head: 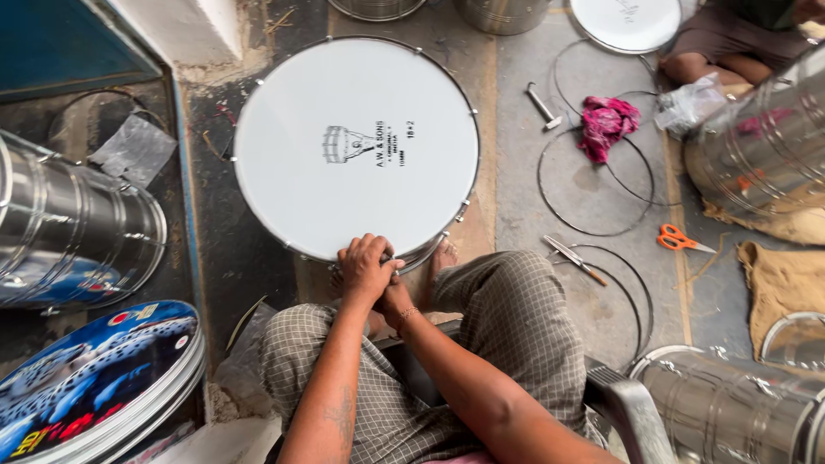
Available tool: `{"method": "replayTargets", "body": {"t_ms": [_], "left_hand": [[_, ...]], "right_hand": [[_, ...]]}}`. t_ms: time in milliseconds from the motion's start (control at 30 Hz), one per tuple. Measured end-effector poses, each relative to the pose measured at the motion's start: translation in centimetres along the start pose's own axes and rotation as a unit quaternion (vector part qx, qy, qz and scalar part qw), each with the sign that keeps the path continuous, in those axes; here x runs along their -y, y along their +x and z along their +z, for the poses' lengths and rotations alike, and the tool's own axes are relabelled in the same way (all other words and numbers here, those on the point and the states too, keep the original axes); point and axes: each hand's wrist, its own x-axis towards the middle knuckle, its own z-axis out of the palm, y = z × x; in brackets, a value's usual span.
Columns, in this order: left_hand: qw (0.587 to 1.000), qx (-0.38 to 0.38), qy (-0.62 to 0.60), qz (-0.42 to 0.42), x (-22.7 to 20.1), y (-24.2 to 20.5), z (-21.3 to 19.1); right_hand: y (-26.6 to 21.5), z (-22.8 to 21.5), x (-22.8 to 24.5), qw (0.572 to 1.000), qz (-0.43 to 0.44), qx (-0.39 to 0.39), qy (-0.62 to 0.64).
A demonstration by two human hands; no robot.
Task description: The person sits cross-legged on a chair and uses a wrench to tighten the tension rods on a white drum head. The person systematically moves around the drum, adjusting each rod to secure the head to the drum shell.
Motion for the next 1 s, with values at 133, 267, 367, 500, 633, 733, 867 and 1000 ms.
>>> {"method": "replayTargets", "body": {"t_ms": [133, 267, 367, 500, 633, 733, 867, 1000], "left_hand": [[1.000, -0.001, -0.003, -0.001, -0.2, 0.1, -0.4], [1.000, -0.007, -0.019, 0.006, -0.3, -0.1, -0.4], [1.000, -0.002, -0.014, 0.001, -0.8, -0.1, -1.0], [1.000, -0.007, -0.026, 0.003, -0.8, 0.1, -1.1], [1.000, -0.009, -0.014, 0.004, -0.6, 0.1, -0.7], [1.000, -0.005, 0.005, 0.000, -0.1, 0.0, -0.4], [0.997, -0.036, 0.020, 0.063, 1.4, 0.1, 0.5], [0.992, -0.053, 0.067, 0.092, 4.1, -0.2, 2.0]], "right_hand": [[0.7, -3.1, 3.1, 0.914, -0.036, 0.019, -0.403], [2.4, -7.3, 10.6, 0.594, -0.020, -0.114, -0.796], [2.5, -8.8, 12.4, 0.653, -0.085, -0.210, -0.723], [1.6, -7.6, 7.3, 0.337, -0.091, 0.208, -0.914], [0.1, -4.1, 1.9, 0.976, 0.142, 0.009, -0.166], [0.1, -2.2, 1.0, 0.992, 0.070, 0.012, -0.106], [0.8, 0.8, -0.4, 0.985, -0.106, 0.002, -0.137], [0.8, -1.1, 4.5, 0.813, -0.010, 0.011, -0.582]]}}
